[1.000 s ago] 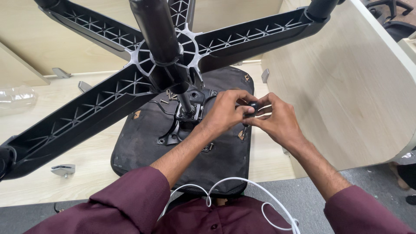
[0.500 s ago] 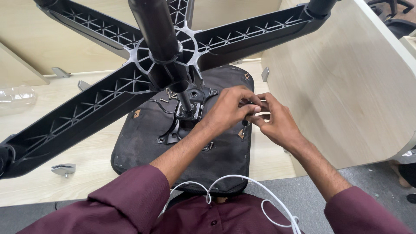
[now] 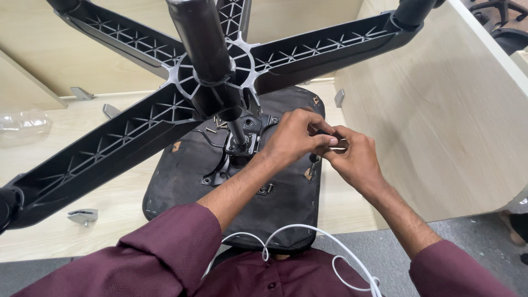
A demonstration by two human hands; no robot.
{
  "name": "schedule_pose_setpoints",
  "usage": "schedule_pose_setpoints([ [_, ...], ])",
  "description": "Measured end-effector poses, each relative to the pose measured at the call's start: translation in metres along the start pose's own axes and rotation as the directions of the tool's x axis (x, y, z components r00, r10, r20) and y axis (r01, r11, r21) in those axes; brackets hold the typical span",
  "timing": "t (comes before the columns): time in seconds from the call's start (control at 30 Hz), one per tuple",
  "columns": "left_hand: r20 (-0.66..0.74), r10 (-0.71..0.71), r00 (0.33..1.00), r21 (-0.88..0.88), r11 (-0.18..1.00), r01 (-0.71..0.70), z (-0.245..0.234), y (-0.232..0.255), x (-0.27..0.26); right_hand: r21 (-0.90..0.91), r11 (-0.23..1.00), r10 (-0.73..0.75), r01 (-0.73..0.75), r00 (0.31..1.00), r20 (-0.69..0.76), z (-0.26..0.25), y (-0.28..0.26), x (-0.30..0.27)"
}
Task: The person uses a screwdriver to tighten screws into the underside of an office chair seat, securing the central metal mounting plate to the seat base. The chair is inverted on a workbench, and the person systematically fastens multiple screws around the plate.
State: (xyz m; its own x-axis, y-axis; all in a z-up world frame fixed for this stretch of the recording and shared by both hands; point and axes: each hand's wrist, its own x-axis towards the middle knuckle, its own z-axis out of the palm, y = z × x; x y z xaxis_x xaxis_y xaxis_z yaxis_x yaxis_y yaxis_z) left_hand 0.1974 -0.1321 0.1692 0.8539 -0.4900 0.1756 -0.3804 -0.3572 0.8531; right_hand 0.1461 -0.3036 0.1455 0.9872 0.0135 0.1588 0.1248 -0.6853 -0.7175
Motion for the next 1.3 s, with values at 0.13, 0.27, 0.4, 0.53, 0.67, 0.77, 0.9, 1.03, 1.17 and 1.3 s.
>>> schedule_pose_setpoints([
  [0.13,0.003,-0.014,1.000,0.079,0.997,0.013,-0.002,-0.004,0.000,0.037,0.998,0.056,-0.060,0.994,0.091,0.001,0.002,0.001],
  [0.27,-0.009,0.169,0.986,0.036,0.985,-0.168,-0.003,-0.015,-0.002,0.139,0.990,0.014,-0.040,0.982,0.187,-0.008,0.004,0.003],
  [0.4,-0.017,0.074,0.997,0.029,0.997,-0.073,0.000,-0.018,-0.005,0.151,0.981,0.082,-0.125,0.961,0.264,-0.012,0.001,0.001],
  [0.53,0.006,-0.038,0.999,0.024,0.999,0.038,0.001,-0.007,-0.007,0.121,0.977,0.151,-0.173,0.974,0.169,-0.008,-0.003,-0.004],
  [0.67,0.025,-0.152,0.988,0.150,0.978,0.147,0.005,0.003,-0.006,0.172,0.985,0.008,-0.022,0.996,0.084,-0.004,-0.001,-0.005],
  [0.77,-0.011,0.136,0.991,-0.058,0.989,-0.137,0.002,0.000,-0.007,0.171,0.984,0.018,-0.041,0.991,0.135,-0.007,0.003,-0.005],
  [0.9,0.023,0.113,0.993,0.025,0.993,-0.114,0.003,-0.004,-0.008,0.258,0.960,0.061,-0.109,0.980,0.188,-0.006,0.003,-0.007],
  [1.03,-0.024,-0.001,1.000,0.023,1.000,0.002,0.004,0.002,-0.008,0.253,0.953,0.123,-0.165,0.977,0.176,-0.003,-0.002,-0.008],
  [1.17,-0.033,-0.018,0.999,0.087,0.996,0.021,0.004,0.006,-0.011,0.081,0.985,0.141,-0.152,0.982,0.127,-0.001,-0.003,-0.009],
  [1.3,-0.012,-0.036,0.999,0.045,0.998,0.036,0.005,0.000,-0.016,0.071,0.995,0.062,-0.071,0.992,0.111,-0.003,0.000,-0.010],
])
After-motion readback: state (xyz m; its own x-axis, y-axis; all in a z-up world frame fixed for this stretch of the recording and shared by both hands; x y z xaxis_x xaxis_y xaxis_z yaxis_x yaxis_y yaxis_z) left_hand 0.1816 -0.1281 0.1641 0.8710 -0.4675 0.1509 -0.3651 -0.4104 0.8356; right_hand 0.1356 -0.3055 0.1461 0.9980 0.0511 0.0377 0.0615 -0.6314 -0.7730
